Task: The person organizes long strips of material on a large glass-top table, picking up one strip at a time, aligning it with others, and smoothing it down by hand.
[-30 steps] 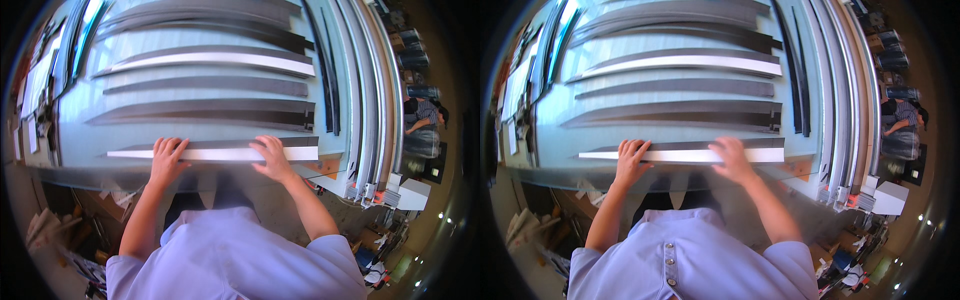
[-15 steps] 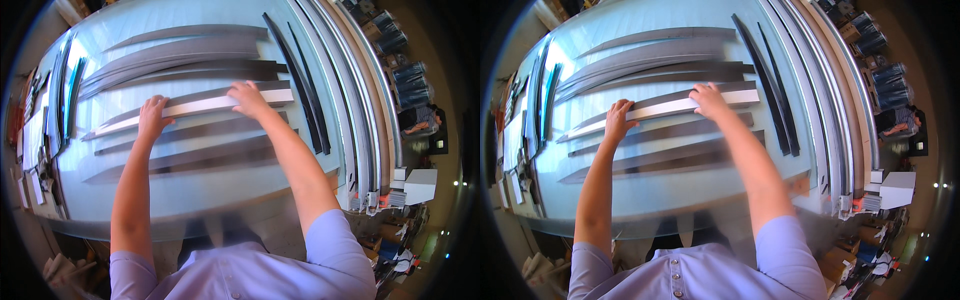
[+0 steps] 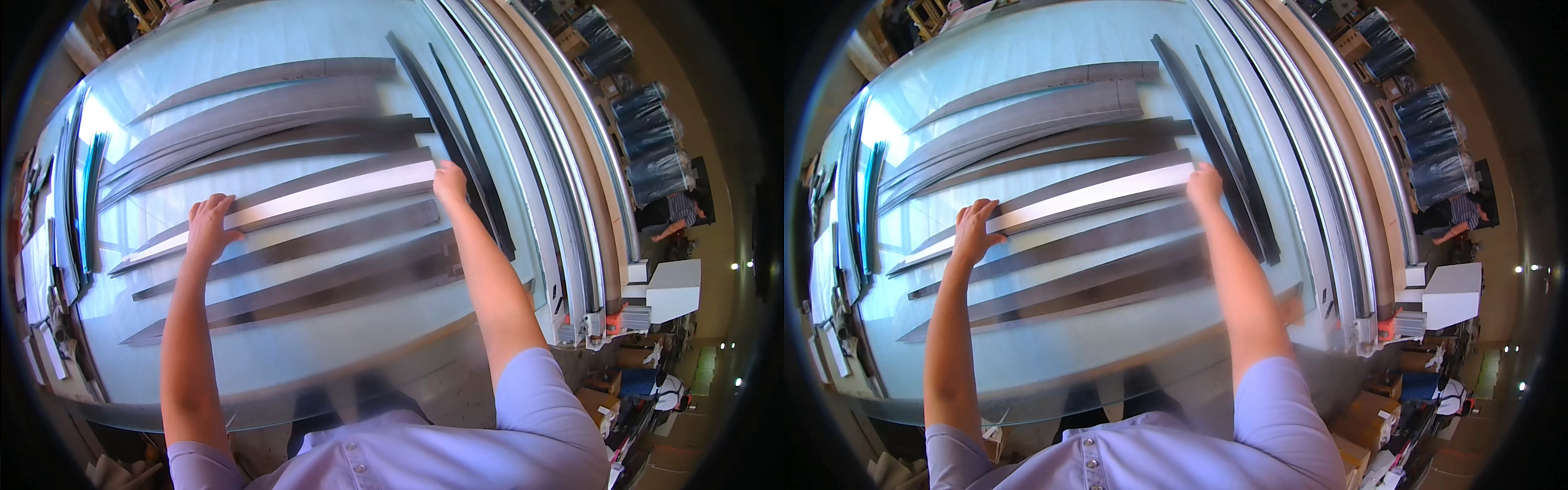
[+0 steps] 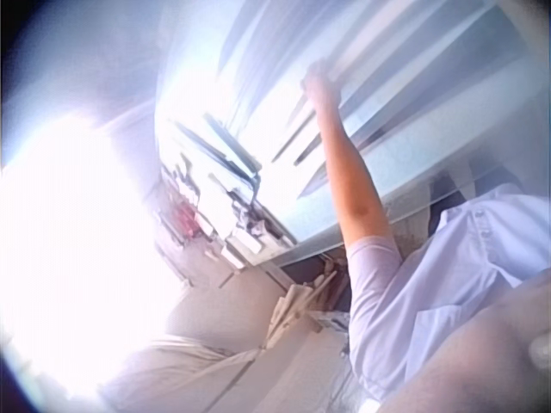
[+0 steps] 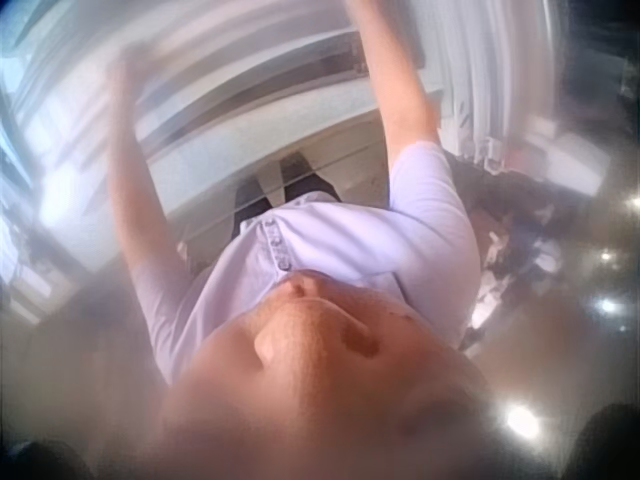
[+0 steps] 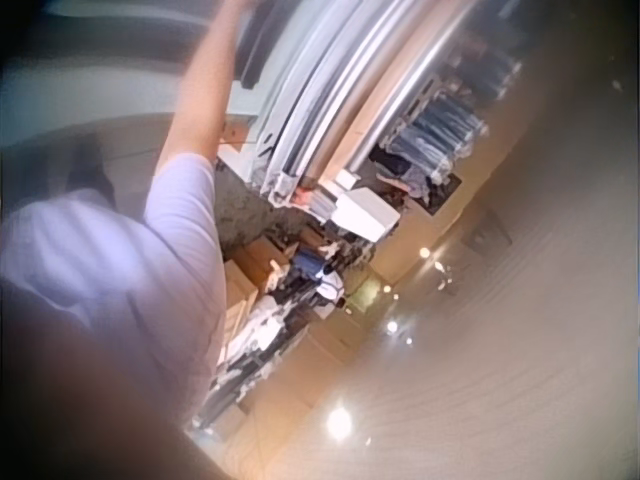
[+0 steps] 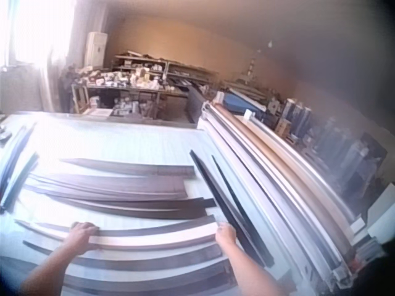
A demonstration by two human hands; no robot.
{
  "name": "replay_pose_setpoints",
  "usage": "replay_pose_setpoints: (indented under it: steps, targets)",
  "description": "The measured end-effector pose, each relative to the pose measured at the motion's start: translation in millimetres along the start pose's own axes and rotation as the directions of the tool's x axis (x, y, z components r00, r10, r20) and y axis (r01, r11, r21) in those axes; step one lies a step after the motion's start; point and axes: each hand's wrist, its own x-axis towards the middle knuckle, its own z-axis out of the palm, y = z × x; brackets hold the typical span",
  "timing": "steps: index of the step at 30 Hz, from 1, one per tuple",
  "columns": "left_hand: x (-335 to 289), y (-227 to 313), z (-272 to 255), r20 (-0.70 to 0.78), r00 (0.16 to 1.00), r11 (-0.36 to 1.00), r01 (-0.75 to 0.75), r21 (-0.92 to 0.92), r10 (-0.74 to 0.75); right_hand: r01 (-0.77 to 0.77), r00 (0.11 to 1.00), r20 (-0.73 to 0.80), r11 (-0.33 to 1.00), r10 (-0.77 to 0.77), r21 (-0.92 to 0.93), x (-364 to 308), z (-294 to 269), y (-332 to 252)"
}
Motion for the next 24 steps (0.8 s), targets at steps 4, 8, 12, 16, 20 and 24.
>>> replay_pose_setpoints:
  steps: [4, 8, 12, 16, 20, 24]
  targets:
    - [2, 2, 3, 0.006, 1.0, 0.998, -0.03, 0.06, 0.03, 0.101, 0.988, 0.116, 0.994, -0.105, 0.043, -15, 6, 2]
    - [-3, 7, -5, -0.011, 1.0, 0.998, -0.023, 0.053, 0.024, 0.438, 0.877, 0.23, 0.899, -0.423, -0.015, -24, -21, -46]
    - [0, 6, 5, -0.002, 0.999, 0.999, -0.035, 0.013, 0.035, 0.783, 0.591, 0.525, 0.593, -0.613, -0.188, -26, -17, -80]
    - [3, 5, 14, -0.038, 0.996, 0.996, -0.083, 0.035, 0.084, 0.795, 0.546, 0.694, 0.553, -0.469, -0.251, -21, -11, -99]
    - [-2, 7, 12, -0.051, 0.992, 0.99, -0.112, 0.082, 0.116, 0.779, 0.568, 0.679, 0.569, -0.466, -0.262, -28, -17, -104]
    - [-30, 23, 8, -0.208, 0.971, 0.992, -0.112, 0.063, 0.123, 0.791, 0.588, 0.378, 0.605, -0.715, -0.086, -60, -16, -77]
